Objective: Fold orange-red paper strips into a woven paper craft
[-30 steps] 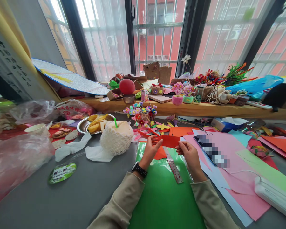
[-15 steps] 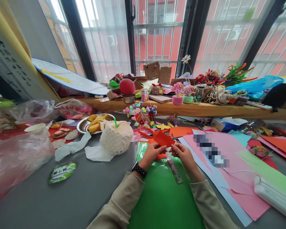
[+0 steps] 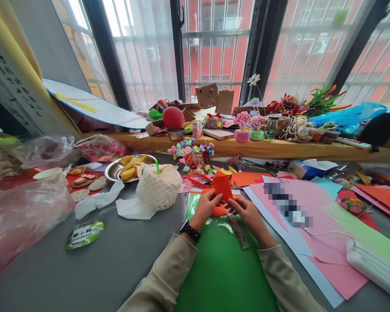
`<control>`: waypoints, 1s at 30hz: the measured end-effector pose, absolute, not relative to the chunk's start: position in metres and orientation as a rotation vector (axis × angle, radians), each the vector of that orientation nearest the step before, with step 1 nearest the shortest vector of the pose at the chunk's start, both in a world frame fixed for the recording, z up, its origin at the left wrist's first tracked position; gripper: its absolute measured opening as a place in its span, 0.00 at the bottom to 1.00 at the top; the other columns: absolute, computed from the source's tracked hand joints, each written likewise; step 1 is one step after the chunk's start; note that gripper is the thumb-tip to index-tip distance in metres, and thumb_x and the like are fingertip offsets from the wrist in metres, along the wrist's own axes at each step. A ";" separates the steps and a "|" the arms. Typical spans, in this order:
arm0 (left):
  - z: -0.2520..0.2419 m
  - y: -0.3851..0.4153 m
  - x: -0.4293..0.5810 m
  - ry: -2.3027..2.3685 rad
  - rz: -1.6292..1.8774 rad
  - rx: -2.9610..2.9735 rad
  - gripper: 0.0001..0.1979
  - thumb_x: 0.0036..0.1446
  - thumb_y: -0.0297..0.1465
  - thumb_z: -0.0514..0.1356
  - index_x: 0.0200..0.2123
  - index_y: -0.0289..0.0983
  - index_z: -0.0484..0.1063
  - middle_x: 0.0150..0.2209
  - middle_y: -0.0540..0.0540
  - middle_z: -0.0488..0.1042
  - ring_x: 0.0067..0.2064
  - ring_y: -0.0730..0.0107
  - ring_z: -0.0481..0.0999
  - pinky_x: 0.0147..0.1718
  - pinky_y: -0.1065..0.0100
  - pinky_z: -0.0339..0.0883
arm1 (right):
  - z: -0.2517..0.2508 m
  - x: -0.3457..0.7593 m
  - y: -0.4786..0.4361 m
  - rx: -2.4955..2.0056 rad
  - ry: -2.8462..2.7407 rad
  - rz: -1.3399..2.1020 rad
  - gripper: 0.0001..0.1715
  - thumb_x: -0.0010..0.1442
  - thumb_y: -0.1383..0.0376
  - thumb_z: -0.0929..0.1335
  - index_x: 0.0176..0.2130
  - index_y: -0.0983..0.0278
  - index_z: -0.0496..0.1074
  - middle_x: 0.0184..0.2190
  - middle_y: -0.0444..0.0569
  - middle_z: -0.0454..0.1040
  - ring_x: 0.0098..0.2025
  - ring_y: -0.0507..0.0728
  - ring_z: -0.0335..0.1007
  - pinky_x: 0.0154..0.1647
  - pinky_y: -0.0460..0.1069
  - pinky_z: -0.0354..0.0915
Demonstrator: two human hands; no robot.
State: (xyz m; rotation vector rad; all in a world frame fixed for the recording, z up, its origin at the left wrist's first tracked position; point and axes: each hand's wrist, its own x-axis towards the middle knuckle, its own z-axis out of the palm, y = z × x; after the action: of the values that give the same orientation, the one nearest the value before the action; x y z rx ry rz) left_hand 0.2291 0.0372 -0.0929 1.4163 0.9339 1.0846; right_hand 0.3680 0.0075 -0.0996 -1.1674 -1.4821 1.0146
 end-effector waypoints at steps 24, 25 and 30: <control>-0.095 0.036 0.228 1.004 1.060 1.595 0.13 0.43 0.39 0.54 0.22 0.34 0.65 0.19 0.51 0.66 0.24 0.74 0.67 0.23 0.74 0.59 | -0.094 0.378 0.006 -1.113 -1.748 0.749 0.11 0.48 0.61 0.64 0.32 0.62 0.71 0.30 0.47 0.66 0.33 0.52 0.63 0.30 0.46 0.63; -0.095 0.036 0.228 0.995 1.061 1.599 0.13 0.43 0.39 0.54 0.22 0.34 0.65 0.19 0.51 0.66 0.23 0.74 0.67 0.23 0.74 0.59 | -0.093 0.379 0.006 -1.113 -1.735 0.760 0.11 0.47 0.60 0.64 0.31 0.62 0.71 0.30 0.47 0.66 0.33 0.53 0.63 0.30 0.46 0.63; -0.096 0.036 0.228 0.967 1.054 1.579 0.13 0.42 0.39 0.54 0.21 0.34 0.66 0.19 0.51 0.67 0.23 0.75 0.67 0.24 0.74 0.60 | -0.091 0.380 0.006 -1.141 -1.701 0.737 0.11 0.48 0.59 0.64 0.28 0.63 0.71 0.28 0.47 0.68 0.33 0.53 0.64 0.33 0.47 0.61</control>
State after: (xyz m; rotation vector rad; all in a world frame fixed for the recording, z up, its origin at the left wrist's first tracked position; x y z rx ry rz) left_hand 0.2278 0.0355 -0.0956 1.5787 0.9675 1.0544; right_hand 0.3804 0.0058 -0.0907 -1.1405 -1.7010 0.7374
